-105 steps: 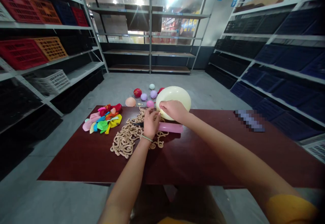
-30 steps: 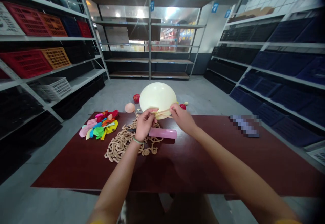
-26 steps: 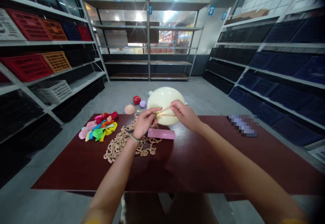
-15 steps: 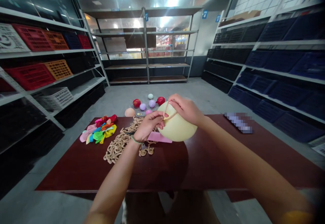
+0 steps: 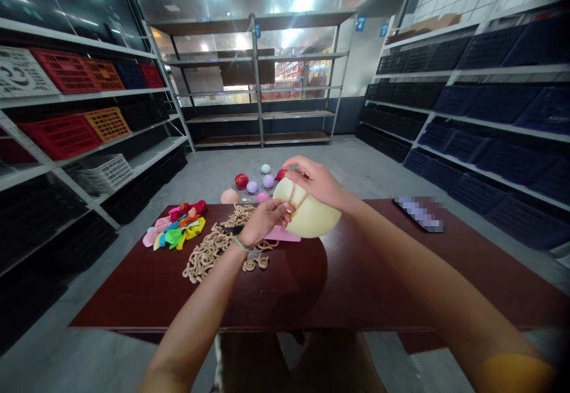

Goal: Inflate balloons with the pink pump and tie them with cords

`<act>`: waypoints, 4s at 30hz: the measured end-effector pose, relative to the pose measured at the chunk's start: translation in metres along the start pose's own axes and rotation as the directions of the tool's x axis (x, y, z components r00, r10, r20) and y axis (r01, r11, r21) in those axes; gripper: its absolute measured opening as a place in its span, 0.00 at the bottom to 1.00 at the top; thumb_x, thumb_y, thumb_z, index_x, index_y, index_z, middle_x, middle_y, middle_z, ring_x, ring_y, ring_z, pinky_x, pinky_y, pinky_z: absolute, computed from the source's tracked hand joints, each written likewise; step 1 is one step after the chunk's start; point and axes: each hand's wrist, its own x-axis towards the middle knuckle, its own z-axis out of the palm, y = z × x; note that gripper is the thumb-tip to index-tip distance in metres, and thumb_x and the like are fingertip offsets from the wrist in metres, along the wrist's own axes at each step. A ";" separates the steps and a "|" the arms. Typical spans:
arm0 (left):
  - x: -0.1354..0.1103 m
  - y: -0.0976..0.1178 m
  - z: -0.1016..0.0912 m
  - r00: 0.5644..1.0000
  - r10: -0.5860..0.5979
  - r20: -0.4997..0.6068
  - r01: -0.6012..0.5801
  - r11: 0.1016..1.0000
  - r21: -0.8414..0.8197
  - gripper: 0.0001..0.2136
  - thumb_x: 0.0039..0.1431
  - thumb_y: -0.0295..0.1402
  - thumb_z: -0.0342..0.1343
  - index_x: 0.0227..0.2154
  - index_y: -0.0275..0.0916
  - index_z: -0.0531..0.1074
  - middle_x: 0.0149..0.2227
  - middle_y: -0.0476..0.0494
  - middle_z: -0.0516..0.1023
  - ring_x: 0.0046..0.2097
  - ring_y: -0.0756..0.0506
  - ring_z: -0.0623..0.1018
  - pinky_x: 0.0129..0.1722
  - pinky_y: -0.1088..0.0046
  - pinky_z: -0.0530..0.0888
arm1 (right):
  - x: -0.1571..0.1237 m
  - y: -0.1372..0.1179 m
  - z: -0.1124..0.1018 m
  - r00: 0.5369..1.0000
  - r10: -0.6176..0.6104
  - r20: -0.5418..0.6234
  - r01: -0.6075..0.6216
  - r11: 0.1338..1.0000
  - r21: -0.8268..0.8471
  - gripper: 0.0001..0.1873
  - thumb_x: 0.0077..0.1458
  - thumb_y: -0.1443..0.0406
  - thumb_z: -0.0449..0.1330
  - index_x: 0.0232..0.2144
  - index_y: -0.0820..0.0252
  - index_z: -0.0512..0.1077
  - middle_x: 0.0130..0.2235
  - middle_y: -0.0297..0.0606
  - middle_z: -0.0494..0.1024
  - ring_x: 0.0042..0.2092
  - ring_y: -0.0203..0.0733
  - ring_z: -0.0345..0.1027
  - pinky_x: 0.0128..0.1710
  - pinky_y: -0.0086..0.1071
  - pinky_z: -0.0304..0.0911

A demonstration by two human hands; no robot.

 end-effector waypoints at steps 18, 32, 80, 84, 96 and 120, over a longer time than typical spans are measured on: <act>-0.014 0.011 0.024 0.963 0.257 0.077 -0.200 0.497 0.845 0.14 0.68 0.35 0.47 0.29 0.35 0.72 0.28 0.41 0.76 0.32 0.45 0.74 0.35 0.69 0.67 | 0.029 -0.029 0.035 0.939 -0.049 0.341 0.053 0.999 0.000 0.12 0.62 0.67 0.51 0.41 0.55 0.74 0.41 0.34 0.79 0.39 0.37 0.68 0.39 0.32 0.57; -0.018 -0.006 0.028 0.961 0.226 -0.158 -0.107 0.832 0.544 0.22 0.65 0.46 0.48 0.19 0.39 0.69 0.20 0.45 0.70 0.25 0.47 0.68 0.30 0.70 0.61 | 0.020 0.004 0.001 0.938 0.034 0.346 -0.063 0.996 0.071 0.11 0.63 0.62 0.53 0.43 0.54 0.74 0.46 0.37 0.79 0.41 0.40 0.71 0.39 0.34 0.64; -0.040 -0.008 -0.002 0.978 0.129 -0.167 -0.121 0.991 0.056 0.04 0.51 0.29 0.58 0.30 0.36 0.73 0.30 0.49 0.75 0.33 0.50 0.72 0.37 0.75 0.68 | -0.035 -0.018 0.031 0.972 -0.163 0.172 0.222 0.876 -0.427 0.06 0.57 0.65 0.58 0.29 0.55 0.75 0.38 0.37 0.75 0.42 0.45 0.60 0.41 0.39 0.49; -0.036 -0.005 0.002 0.952 0.150 -0.265 -0.138 0.988 0.065 0.04 0.50 0.27 0.54 0.30 0.36 0.72 0.26 0.51 0.73 0.29 0.51 0.71 0.34 0.76 0.67 | -0.038 -0.021 0.035 0.978 -0.158 0.137 0.204 0.863 -0.463 0.05 0.56 0.65 0.58 0.28 0.56 0.73 0.38 0.37 0.76 0.42 0.46 0.60 0.41 0.39 0.48; -0.033 -0.013 0.018 0.758 0.329 -0.564 -0.098 0.911 0.401 0.03 0.56 0.29 0.55 0.32 0.38 0.72 0.28 0.50 0.75 0.30 0.50 0.72 0.33 0.76 0.67 | -0.051 -0.026 0.053 0.985 -0.165 -0.050 0.119 0.859 -0.498 0.12 0.62 0.62 0.54 0.26 0.57 0.70 0.34 0.38 0.75 0.41 0.45 0.62 0.42 0.40 0.49; -0.034 -0.024 0.007 0.812 0.379 -0.444 -0.291 0.922 0.256 0.08 0.56 0.37 0.62 0.30 0.37 0.80 0.28 0.46 0.80 0.32 0.48 0.77 0.35 0.74 0.73 | -0.052 -0.017 0.035 0.999 -0.047 -0.001 0.047 0.996 -0.077 0.07 0.57 0.67 0.58 0.26 0.58 0.71 0.32 0.36 0.73 0.39 0.42 0.63 0.43 0.37 0.58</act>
